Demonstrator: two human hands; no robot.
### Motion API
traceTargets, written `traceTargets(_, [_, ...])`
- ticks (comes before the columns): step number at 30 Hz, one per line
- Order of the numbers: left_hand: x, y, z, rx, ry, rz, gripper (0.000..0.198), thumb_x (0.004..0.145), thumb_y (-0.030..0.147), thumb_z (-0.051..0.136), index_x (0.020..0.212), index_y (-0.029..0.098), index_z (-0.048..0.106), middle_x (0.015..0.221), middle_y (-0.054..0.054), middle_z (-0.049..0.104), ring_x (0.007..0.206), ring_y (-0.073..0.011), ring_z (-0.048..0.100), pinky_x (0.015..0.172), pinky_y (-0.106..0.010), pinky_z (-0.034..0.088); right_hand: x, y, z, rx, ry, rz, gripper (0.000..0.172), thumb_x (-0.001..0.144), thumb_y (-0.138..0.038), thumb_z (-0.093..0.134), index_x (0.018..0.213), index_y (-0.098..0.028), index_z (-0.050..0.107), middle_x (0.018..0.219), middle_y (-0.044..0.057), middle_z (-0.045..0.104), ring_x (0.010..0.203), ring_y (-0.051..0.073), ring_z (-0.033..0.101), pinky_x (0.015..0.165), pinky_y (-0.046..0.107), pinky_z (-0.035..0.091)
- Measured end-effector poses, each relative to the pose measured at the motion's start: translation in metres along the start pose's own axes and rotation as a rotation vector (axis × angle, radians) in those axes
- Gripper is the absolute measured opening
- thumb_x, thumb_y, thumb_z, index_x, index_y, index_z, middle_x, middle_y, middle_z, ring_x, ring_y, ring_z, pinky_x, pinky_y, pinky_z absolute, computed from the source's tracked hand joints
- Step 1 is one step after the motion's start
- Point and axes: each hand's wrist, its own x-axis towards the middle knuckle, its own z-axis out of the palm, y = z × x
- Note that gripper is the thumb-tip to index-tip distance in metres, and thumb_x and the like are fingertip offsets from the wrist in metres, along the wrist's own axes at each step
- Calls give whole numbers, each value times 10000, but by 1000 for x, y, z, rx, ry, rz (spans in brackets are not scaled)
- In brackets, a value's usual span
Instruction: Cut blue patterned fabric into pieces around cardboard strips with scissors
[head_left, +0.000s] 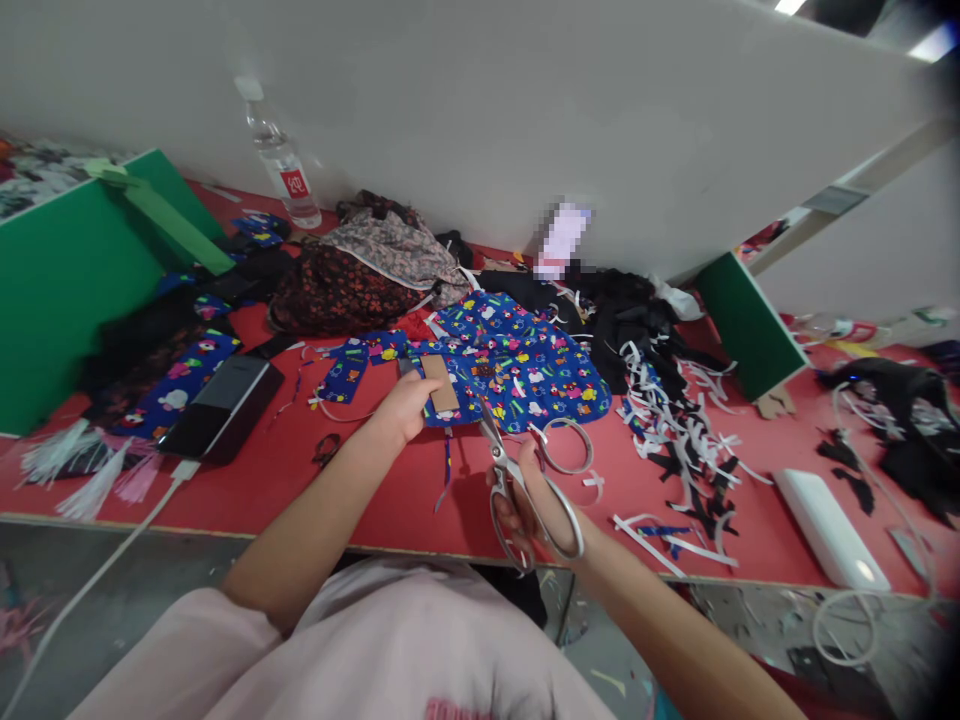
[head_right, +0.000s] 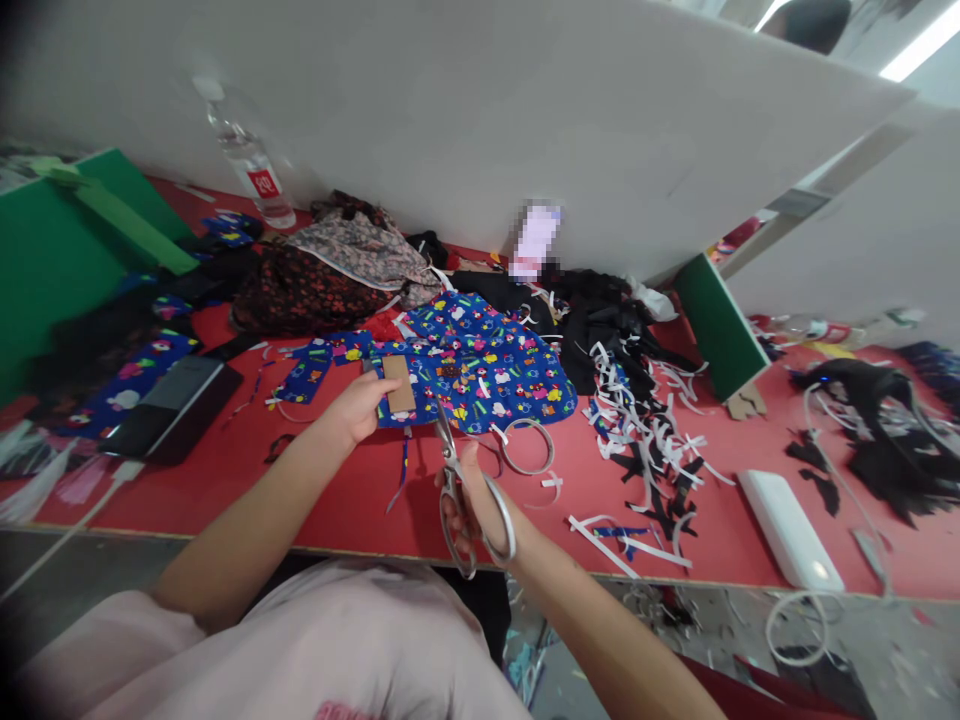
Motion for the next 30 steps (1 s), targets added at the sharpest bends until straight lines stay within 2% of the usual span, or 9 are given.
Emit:
traceTargets(6, [-1, 0, 0, -5, 0, 5, 213, 664, 12, 566, 841, 125, 606, 705, -51, 673, 637, -182, 657, 721, -384, 531, -1, 1, 0, -33, 10, -10, 711, 732, -802, 181, 884, -194, 515, 565, -50, 378, 405, 70, 325, 273, 144, 295])
traceTargets(13, [-2, 1, 1, -6, -3, 5, 223, 681, 4, 529, 856, 118, 608, 663, -33, 670, 588, -151, 641, 695, -338, 538, -3, 0, 1, -58, 42, 4, 705, 737, -799, 174, 862, -194, 513, 545, -58, 368, 382, 58, 304, 266, 129, 256])
traceTargets(21, [-5, 3, 3, -14, -4, 8, 204, 683, 1, 522, 830, 111, 611, 690, -45, 680, 569, -163, 644, 704, -375, 534, -1, 4, -1, -82, 72, -24, 675, 744, -789, 214, 824, -188, 510, 515, -71, 347, 335, 34, 241, 254, 127, 210])
traceTargets(26, [-5, 3, 2, -7, 4, 2, 201, 691, 8, 522, 845, 109, 602, 682, -46, 674, 565, -165, 641, 699, -384, 533, 1, 1, 1, -62, 51, -36, 697, 740, -795, 202, 876, -192, 521, 544, -57, 368, 383, 57, 318, 273, 133, 267])
traceTargets(30, [-6, 3, 2, -2, 6, 0, 194, 700, 6, 513, 843, 107, 595, 673, -44, 672, 558, -154, 638, 688, -363, 535, 2, -2, 2, -38, 47, -17, 701, 732, -801, 213, 876, -189, 523, 555, -52, 370, 410, 63, 325, 277, 131, 275])
